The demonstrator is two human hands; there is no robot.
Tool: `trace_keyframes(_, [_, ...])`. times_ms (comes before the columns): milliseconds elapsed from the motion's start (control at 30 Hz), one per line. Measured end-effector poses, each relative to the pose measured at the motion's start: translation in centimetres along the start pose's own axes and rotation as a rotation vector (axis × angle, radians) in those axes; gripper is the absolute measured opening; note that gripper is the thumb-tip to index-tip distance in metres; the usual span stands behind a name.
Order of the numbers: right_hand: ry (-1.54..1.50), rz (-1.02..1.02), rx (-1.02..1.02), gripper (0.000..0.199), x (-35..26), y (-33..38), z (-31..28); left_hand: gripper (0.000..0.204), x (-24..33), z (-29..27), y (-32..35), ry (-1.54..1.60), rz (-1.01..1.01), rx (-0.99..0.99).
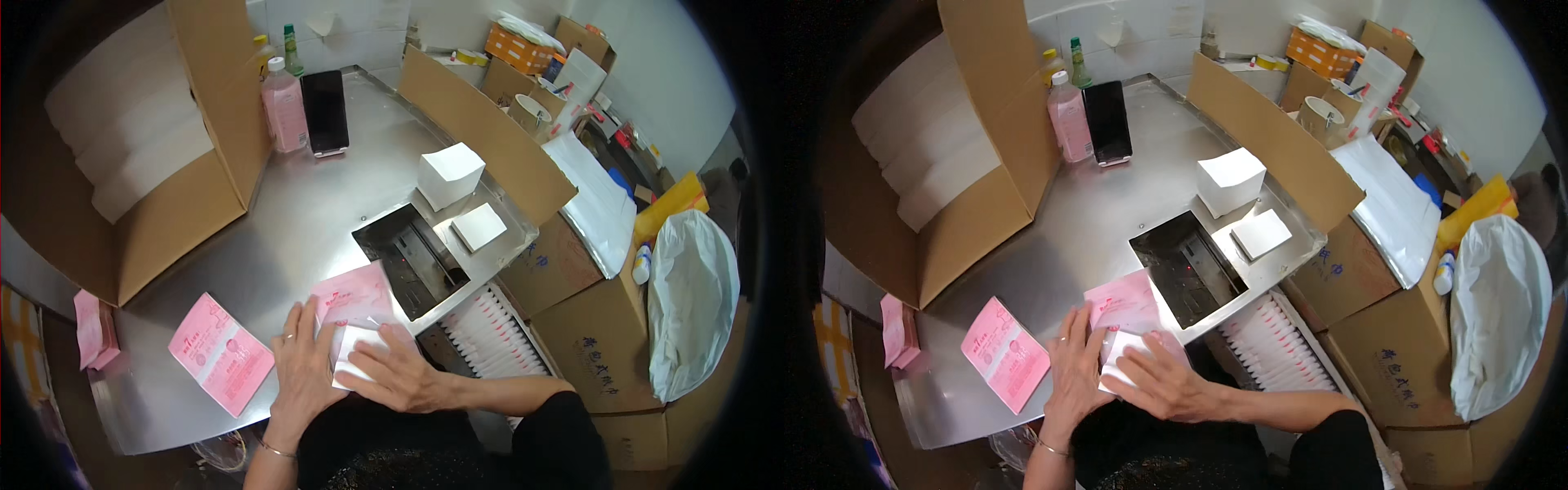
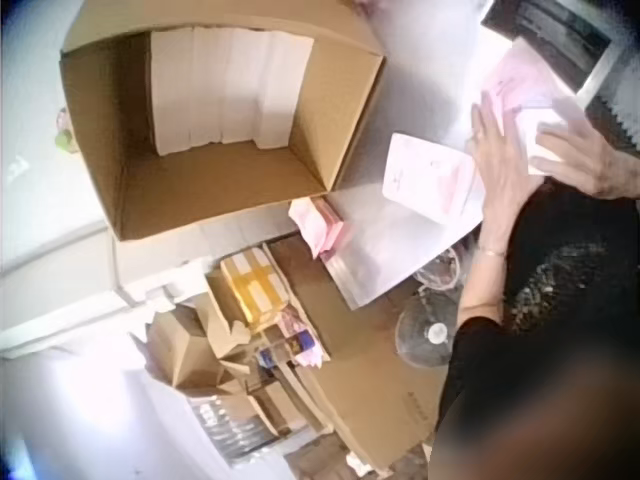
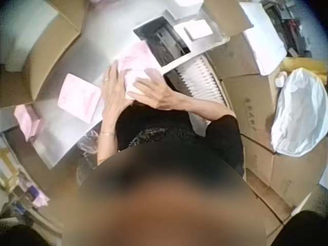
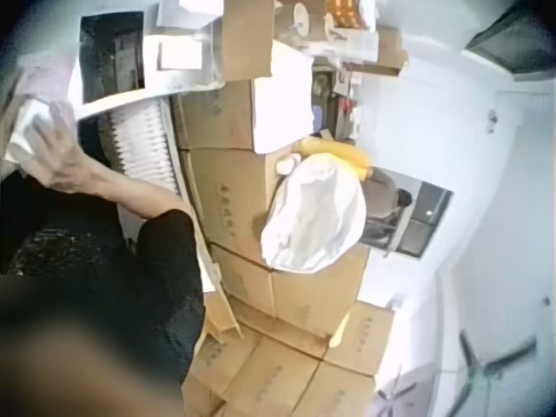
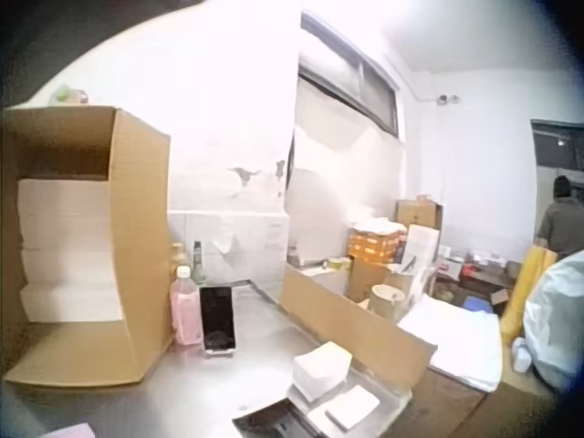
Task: Folding pink leaflets and placing them into white product boxes, then organizing the boxes into a larger shipping carton.
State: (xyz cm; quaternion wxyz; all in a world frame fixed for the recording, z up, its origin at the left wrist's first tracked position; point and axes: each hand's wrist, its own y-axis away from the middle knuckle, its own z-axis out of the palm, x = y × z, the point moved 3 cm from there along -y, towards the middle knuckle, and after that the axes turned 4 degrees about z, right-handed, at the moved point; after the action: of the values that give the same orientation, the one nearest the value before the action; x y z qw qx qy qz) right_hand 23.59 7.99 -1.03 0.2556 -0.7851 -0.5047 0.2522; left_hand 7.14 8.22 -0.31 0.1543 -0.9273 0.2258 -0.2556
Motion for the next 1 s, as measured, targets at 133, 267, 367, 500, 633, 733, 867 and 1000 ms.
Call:
trace_keyframes(133, [0.191,0.265,-0.286,0.022,6.2,-3.7,2.0,0.077,0.9,1.9,-1.1,-0.114,-0.162,0.038])
trace_keyframes(267, [0.227,0.188,-0.134,0.013,5.0,-4.7,3.0,0.069,0.3,1.5,-2.0,-0.188,-0.212,0.240])
trace_keyframes(367, [0.187,0.368,0.054,0.038,8.6,-1.8,-1.9,0.065,0.2,1.1,-1.1,-0.331,-0.065,-0.060])
trace_keyframes(500, [0.894,0.605,0.129,0.026,15.2,0.9,-6.6,0.063,1.0,1.2,-1.9,-0.456,-0.162,-0.012])
trace_keyframes(633, [0.580,0.698,-0.043,0.027,16.1,3.7,-4.8,0.064,1.8,0.8,-2.4,-0.409,-0.213,-0.038])
trace_keyframes(733, [0.424,0.697,0.066,0.026,15.6,3.4,-4.9,0.063,1.5,0.3,-2.3,-0.387,-0.156,-0.019])
trace_keyframes(867, [0.022,0.806,0.206,0.038,13.6,1.3,-4.7,0.055,1.4,1.4,-1.3,-0.322,-0.068,-0.060])
trace_keyframes(1000, [-0.027,0.347,0.078,0.044,6.1,-0.7,-2.5,0.052,0.9,0.5,-0.7,-0.030,-0.100,-0.044])
